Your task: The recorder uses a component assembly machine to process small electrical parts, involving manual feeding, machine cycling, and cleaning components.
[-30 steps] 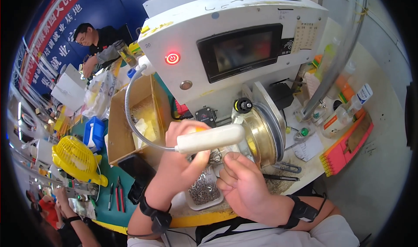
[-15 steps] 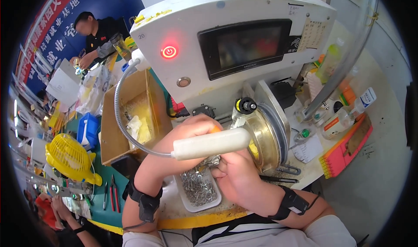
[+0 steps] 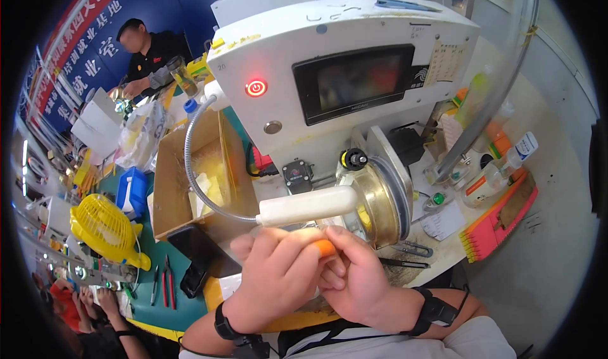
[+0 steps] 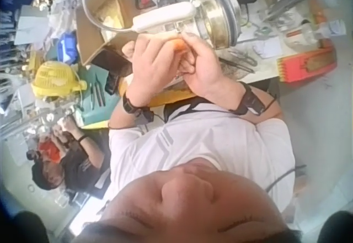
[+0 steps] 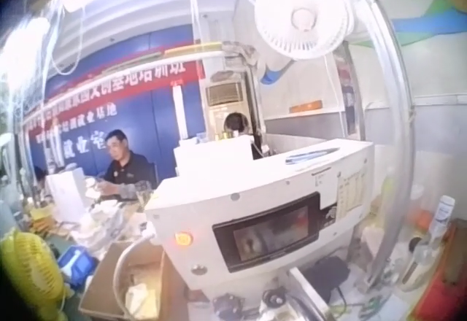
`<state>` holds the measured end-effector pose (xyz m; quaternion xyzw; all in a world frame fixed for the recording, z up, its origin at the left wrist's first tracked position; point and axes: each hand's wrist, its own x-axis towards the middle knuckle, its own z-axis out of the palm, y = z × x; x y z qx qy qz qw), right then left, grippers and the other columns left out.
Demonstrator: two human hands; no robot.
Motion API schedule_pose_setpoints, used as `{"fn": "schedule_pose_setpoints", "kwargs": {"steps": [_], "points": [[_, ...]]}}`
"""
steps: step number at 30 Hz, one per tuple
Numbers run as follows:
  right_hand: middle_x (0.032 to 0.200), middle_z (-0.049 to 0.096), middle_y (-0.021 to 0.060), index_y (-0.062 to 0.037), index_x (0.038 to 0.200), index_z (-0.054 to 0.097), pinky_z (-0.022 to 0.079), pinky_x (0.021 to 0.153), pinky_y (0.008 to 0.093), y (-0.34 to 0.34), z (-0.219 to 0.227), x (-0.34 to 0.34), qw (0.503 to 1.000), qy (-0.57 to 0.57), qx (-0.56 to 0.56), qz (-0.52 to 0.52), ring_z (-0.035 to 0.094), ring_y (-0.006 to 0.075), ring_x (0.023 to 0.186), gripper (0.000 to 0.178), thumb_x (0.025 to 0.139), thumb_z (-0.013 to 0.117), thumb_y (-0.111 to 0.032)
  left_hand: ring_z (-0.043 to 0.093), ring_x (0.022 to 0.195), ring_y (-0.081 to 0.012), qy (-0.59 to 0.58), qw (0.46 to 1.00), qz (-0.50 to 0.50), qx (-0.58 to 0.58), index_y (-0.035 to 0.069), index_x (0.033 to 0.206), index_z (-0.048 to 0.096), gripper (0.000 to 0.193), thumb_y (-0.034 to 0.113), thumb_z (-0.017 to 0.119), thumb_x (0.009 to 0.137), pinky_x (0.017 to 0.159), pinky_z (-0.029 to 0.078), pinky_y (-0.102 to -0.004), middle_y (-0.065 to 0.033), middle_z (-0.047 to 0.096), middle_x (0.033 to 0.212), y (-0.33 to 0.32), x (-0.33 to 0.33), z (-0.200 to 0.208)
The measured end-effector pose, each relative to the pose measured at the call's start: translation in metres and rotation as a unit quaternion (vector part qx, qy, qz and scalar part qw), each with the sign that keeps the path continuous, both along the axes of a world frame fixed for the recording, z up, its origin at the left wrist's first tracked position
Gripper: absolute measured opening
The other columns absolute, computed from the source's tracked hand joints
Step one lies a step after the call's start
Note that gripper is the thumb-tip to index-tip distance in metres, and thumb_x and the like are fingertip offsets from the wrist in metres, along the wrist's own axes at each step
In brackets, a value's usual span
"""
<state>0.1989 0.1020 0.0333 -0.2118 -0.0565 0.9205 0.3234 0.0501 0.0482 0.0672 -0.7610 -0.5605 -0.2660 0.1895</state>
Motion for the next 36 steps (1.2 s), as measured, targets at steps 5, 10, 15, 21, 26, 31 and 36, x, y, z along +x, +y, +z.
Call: {"fn": "schedule_pose_setpoints", "kwargs": {"steps": [5, 10, 15, 21, 26, 31, 36], "points": [[0.064, 0.046, -0.0034, -0.0075, 0.108, 0.062, 0.032, 0.054, 0.0268, -0.015, -0.004, 0.028, 0.995, 0.022, 0.094, 0.036, 0.039, 0.0072, 0.051, 0.012, 0.113, 0.055, -0.016, 0.059, 0.104, -0.0243, -0.131, 0.989, 0.010, 0.065, 0.018, 0.098, 0.073, 0.024, 0.016, 0.086, 0.078, 0.094, 0.038, -0.0415, 0.0037, 0.074, 0.116, -0.003, 0.003, -0.012], [0.072, 0.060, -0.0009, -0.0051, 0.107, 0.063, 0.041, 0.060, 0.0235, -0.036, 0.002, 0.059, 0.906, -0.180, 0.378, 0.055, 0.050, 0.0072, 0.057, 0.003, 0.106, 0.066, -0.005, 0.065, 0.103, -0.0196, -0.062, 0.992, -0.090, 0.069, 0.020, 0.101, 0.077, 0.024, 0.015, 0.083, 0.078, 0.094, 0.038, -0.0389, 0.0042, 0.078, 0.120, -0.005, -0.009, -0.028], [0.077, 0.059, 0.0047, -0.0082, 0.101, 0.069, 0.041, 0.057, 0.0318, -0.008, -0.033, 0.077, 0.566, -0.260, 0.779, -0.078, 0.051, 0.0183, 0.058, 0.012, 0.095, 0.076, -0.016, 0.069, 0.088, -0.0158, -0.115, 0.979, -0.167, 0.033, 0.018, 0.104, 0.077, 0.027, 0.010, 0.076, 0.078, 0.069, 0.043, -0.0328, 0.0051, 0.080, 0.118, -0.017, -0.012, -0.048], [0.083, 0.059, 0.0048, -0.0122, 0.125, 0.069, 0.044, 0.075, 0.0463, 0.012, -0.064, 0.067, 0.252, -0.516, 0.804, -0.156, 0.060, 0.0296, 0.076, 0.051, 0.084, 0.086, -0.038, 0.072, 0.075, -0.0169, -0.229, 0.968, -0.096, -0.041, 0.013, 0.100, 0.075, 0.029, 0.003, 0.076, 0.074, 0.064, 0.045, -0.0321, 0.0007, 0.081, 0.109, -0.017, -0.006, -0.069], [0.087, 0.074, 0.0052, -0.0134, 0.130, 0.069, 0.044, 0.084, 0.0463, 0.011, -0.072, 0.068, 0.359, -0.551, 0.753, -0.024, 0.066, 0.0276, 0.082, 0.042, 0.091, 0.079, -0.022, 0.072, 0.076, -0.0161, -0.252, 0.964, -0.065, -0.055, 0.014, 0.094, 0.075, 0.025, 0.002, 0.077, 0.072, 0.063, 0.043, -0.0324, 0.0021, 0.082, 0.106, -0.014, -0.006, -0.071], [0.090, 0.071, 0.0034, -0.0123, 0.122, 0.069, 0.041, 0.081, 0.0421, 0.012, -0.066, 0.092, 0.313, -0.481, 0.804, -0.157, 0.064, 0.0242, 0.078, 0.032, 0.091, 0.077, -0.017, 0.070, 0.074, -0.0140, -0.260, 0.962, -0.058, -0.054, 0.014, 0.092, 0.075, 0.024, 0.002, 0.077, 0.072, 0.062, 0.041, -0.0319, 0.0031, 0.082, 0.105, -0.015, -0.007, -0.074], [0.086, 0.061, -0.0010, -0.0127, 0.106, 0.067, 0.035, 0.079, 0.0385, 0.009, -0.038, 0.109, 0.353, -0.376, 0.800, -0.306, 0.057, 0.0167, 0.074, 0.014, 0.092, 0.069, -0.015, 0.068, 0.072, -0.0121, -0.253, 0.964, -0.064, -0.048, 0.013, 0.089, 0.074, 0.020, 0.004, 0.077, 0.072, 0.061, 0.039, -0.0321, 0.0041, 0.082, 0.104, -0.014, -0.006, -0.072]]}}
